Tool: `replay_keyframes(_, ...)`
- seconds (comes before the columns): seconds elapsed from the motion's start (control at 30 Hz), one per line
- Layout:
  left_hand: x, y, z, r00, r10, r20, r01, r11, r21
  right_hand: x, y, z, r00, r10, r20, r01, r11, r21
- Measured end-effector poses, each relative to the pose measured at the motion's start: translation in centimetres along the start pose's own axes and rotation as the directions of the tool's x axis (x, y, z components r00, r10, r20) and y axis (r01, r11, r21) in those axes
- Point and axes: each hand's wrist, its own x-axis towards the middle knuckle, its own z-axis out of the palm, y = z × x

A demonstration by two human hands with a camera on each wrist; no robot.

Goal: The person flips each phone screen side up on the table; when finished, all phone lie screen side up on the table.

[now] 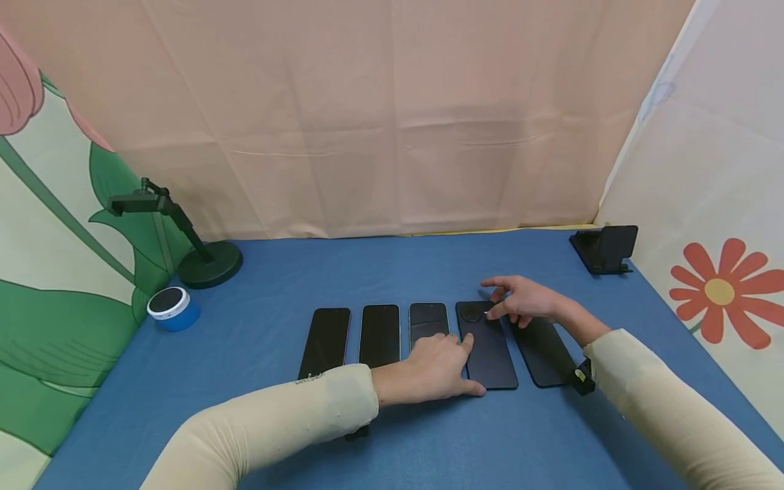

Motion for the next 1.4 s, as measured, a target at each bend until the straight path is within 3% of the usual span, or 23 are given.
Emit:
replay_keyframes(0.47, 0.2, -0.1, 0.1, 0.999, -0.021, 0.037, 0.021, 1.0, -0.003, 0.9, 0.2, -0.2, 0.998, 0.001, 0.064, -0.005, 0.999, 0.053)
replay_keyframes(0.8, 0.3, -0.2, 0.2, 1.0, -0.004, 0.03, 0.005, 1.0, -0.029, 0.9, 1.1, -0.4, 0.997, 0.036, 0.067, -0.044, 0.993, 0.113)
replay_keyframes(1.1, 0.2, -0.4, 0.1, 1.0, 0.001, 0.032, 0.001, 0.999, -0.048, 0.7, 1.7, -1.1, 0.996, 0.017, 0.089, -0.032, 0.985, 0.168)
replay_keyframes(1.4, 0.2, -0.8, 0.0, 1.0, 0.026, 0.014, -0.025, 0.998, -0.06, 0.1, 2.1, -1.4, 0.997, -0.01, 0.073, -0.002, 0.987, 0.161)
